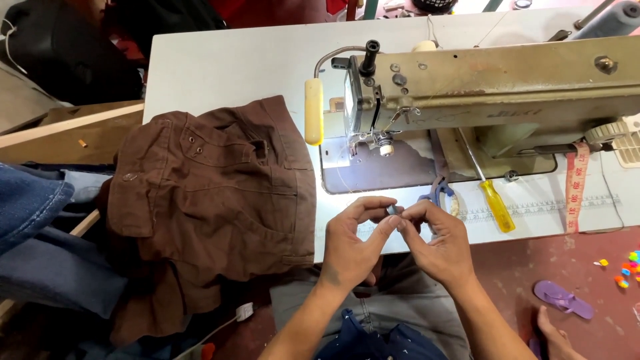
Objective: Threading an industrial sewing machine needle and preparing the thread for sewing.
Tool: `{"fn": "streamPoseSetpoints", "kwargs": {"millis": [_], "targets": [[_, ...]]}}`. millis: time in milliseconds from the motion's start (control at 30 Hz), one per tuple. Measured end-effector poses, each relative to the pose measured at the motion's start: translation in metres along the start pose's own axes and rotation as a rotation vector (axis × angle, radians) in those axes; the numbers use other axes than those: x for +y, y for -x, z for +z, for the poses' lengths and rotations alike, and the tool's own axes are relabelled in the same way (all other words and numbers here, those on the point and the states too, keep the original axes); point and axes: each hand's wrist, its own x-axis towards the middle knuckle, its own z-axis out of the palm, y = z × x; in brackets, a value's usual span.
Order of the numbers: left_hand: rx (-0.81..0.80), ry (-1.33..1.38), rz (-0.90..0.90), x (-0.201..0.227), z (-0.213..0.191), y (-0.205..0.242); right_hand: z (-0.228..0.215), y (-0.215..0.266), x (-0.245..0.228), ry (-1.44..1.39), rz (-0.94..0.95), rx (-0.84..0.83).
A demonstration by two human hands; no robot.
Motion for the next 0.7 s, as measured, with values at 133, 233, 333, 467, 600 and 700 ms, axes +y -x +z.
{"fn": "streamPoseSetpoints", "kwargs": {"millis": [133,233,333,467,600,700], "targets": [[-0.002,0.005,-0.016,0.004,0.000,0.002,0.001,0.003,0.005,0.020,0.063,-0.001],[-0.003,0.009,-0.029,0.006,0.000,0.002,0.003,0.005,0.012,0.014,0.121,-0.006],[-0.003,0.014,-0.043,0.008,0.000,0.003,0.003,0.006,0.014,0.024,0.138,0.004],[0.001,0.022,-0.051,0.009,-0.002,0.000,0.005,0.006,0.016,0.121,-0.078,0.047],[0.027,0.092,-0.101,-0.038,0.001,-0.006,0.007,0.008,0.023,0.192,-0.398,0.101],[0.067,0.181,-0.200,-0.033,0.005,-0.004,0.011,0.007,0.031,0.267,-0.583,0.123]]}}
